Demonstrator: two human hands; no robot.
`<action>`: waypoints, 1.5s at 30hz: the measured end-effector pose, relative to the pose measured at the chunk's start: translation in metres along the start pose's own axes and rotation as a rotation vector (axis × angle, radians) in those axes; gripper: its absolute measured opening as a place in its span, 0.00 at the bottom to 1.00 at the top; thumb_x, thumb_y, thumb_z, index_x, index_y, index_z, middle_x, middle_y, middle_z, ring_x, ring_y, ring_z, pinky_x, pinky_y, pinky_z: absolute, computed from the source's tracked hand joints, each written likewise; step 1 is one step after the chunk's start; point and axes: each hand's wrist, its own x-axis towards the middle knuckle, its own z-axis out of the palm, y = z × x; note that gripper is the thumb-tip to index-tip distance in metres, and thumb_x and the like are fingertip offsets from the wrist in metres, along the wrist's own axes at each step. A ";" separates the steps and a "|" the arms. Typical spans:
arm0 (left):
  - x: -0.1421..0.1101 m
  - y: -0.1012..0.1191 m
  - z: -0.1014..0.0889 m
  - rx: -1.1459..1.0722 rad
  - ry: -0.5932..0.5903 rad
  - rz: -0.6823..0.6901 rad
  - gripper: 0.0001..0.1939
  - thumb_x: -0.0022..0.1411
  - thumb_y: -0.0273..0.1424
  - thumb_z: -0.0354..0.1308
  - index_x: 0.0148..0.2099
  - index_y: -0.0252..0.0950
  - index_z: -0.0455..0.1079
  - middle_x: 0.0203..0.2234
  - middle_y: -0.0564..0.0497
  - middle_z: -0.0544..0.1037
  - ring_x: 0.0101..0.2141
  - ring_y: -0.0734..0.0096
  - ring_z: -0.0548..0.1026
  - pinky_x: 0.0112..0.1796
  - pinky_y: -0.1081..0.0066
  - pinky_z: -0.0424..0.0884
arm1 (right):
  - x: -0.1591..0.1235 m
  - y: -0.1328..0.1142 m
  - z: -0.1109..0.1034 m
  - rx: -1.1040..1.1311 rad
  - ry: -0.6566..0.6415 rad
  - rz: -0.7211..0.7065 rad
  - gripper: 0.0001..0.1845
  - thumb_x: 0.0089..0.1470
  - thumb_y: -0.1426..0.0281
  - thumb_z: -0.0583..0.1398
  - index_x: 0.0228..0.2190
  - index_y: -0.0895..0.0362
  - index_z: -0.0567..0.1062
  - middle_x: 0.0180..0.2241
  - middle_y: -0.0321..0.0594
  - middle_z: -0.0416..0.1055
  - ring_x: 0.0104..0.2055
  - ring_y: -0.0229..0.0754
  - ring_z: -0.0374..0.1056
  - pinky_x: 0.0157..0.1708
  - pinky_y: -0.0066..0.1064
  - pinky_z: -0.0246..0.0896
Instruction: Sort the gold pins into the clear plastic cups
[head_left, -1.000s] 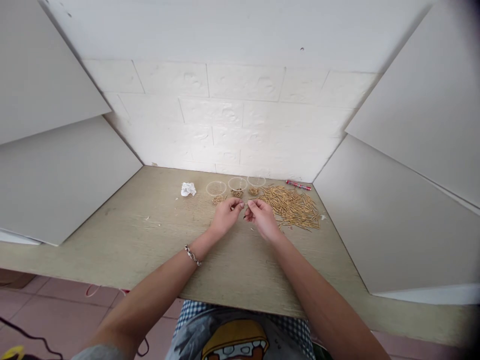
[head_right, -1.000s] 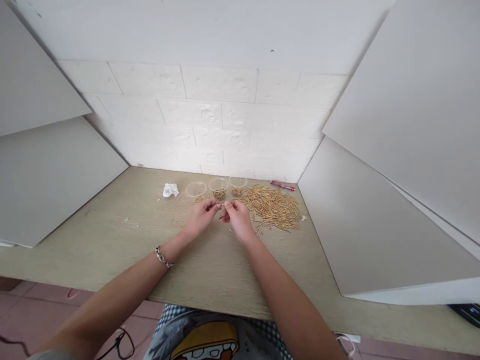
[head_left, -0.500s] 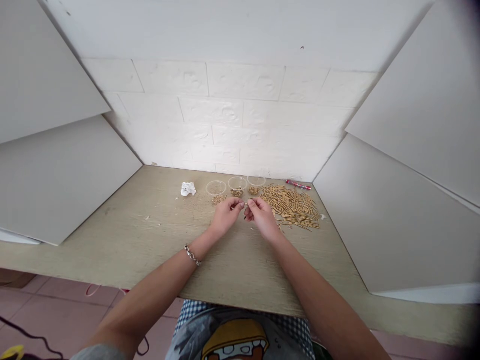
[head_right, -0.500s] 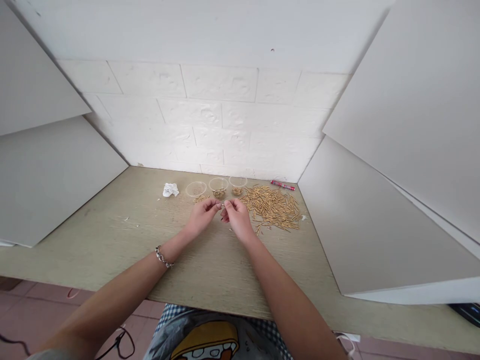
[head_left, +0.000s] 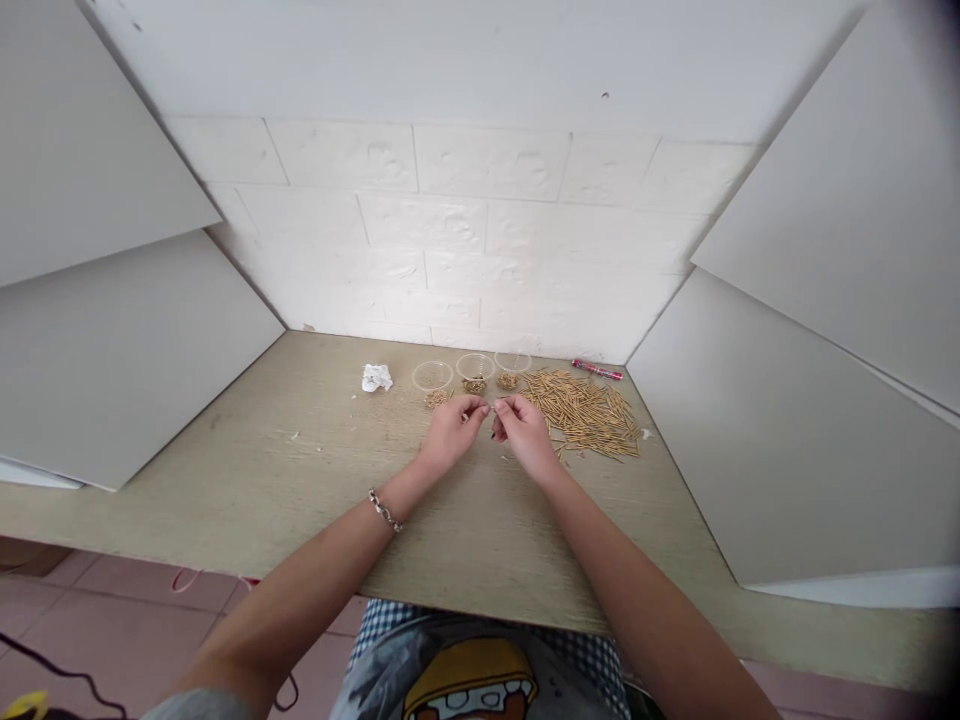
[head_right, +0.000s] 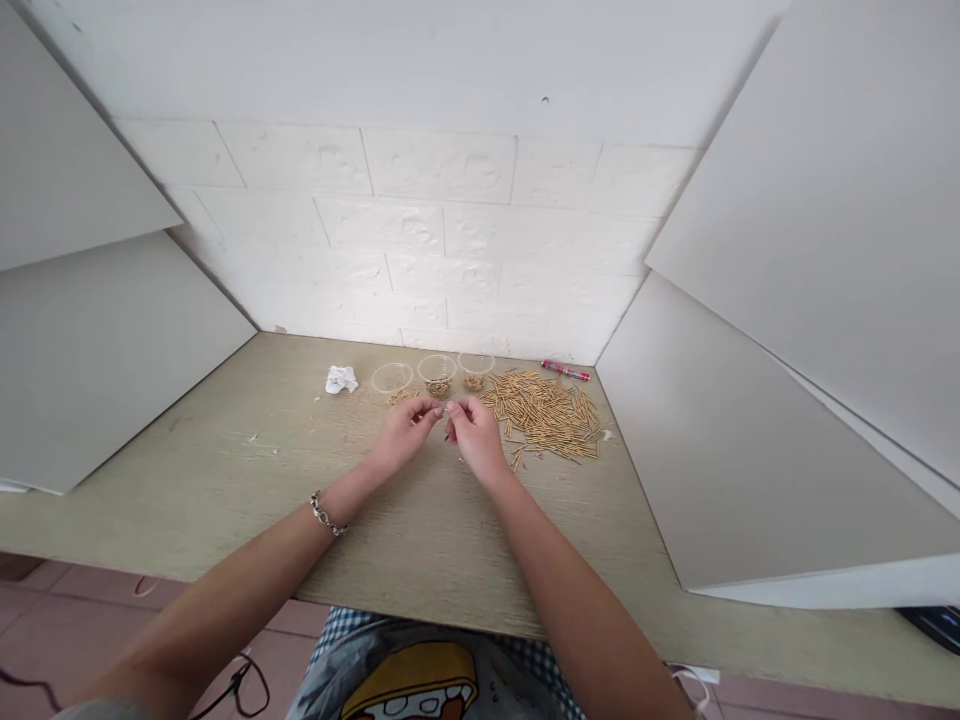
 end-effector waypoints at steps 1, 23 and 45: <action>0.000 0.000 0.000 0.017 0.002 0.008 0.11 0.56 0.33 0.48 0.31 0.34 0.70 0.26 0.52 0.74 0.27 0.76 0.67 0.29 0.75 0.61 | 0.000 0.001 0.000 -0.002 0.001 0.003 0.14 0.46 0.58 0.54 0.23 0.58 0.63 0.15 0.31 0.63 0.16 0.32 0.59 0.18 0.25 0.56; -0.001 -0.002 0.006 0.103 0.030 0.050 0.09 0.56 0.28 0.48 0.30 0.34 0.69 0.25 0.52 0.73 0.27 0.75 0.68 0.31 0.75 0.61 | -0.001 0.006 0.006 -0.020 0.049 0.001 0.11 0.47 0.62 0.53 0.23 0.58 0.64 0.16 0.31 0.62 0.16 0.31 0.59 0.17 0.25 0.55; 0.000 -0.001 0.000 0.005 0.020 0.029 0.10 0.56 0.32 0.48 0.31 0.35 0.69 0.26 0.52 0.73 0.29 0.74 0.68 0.32 0.73 0.62 | -0.003 0.000 0.003 0.044 0.001 0.008 0.17 0.47 0.56 0.54 0.23 0.58 0.63 0.17 0.32 0.63 0.15 0.30 0.58 0.16 0.25 0.54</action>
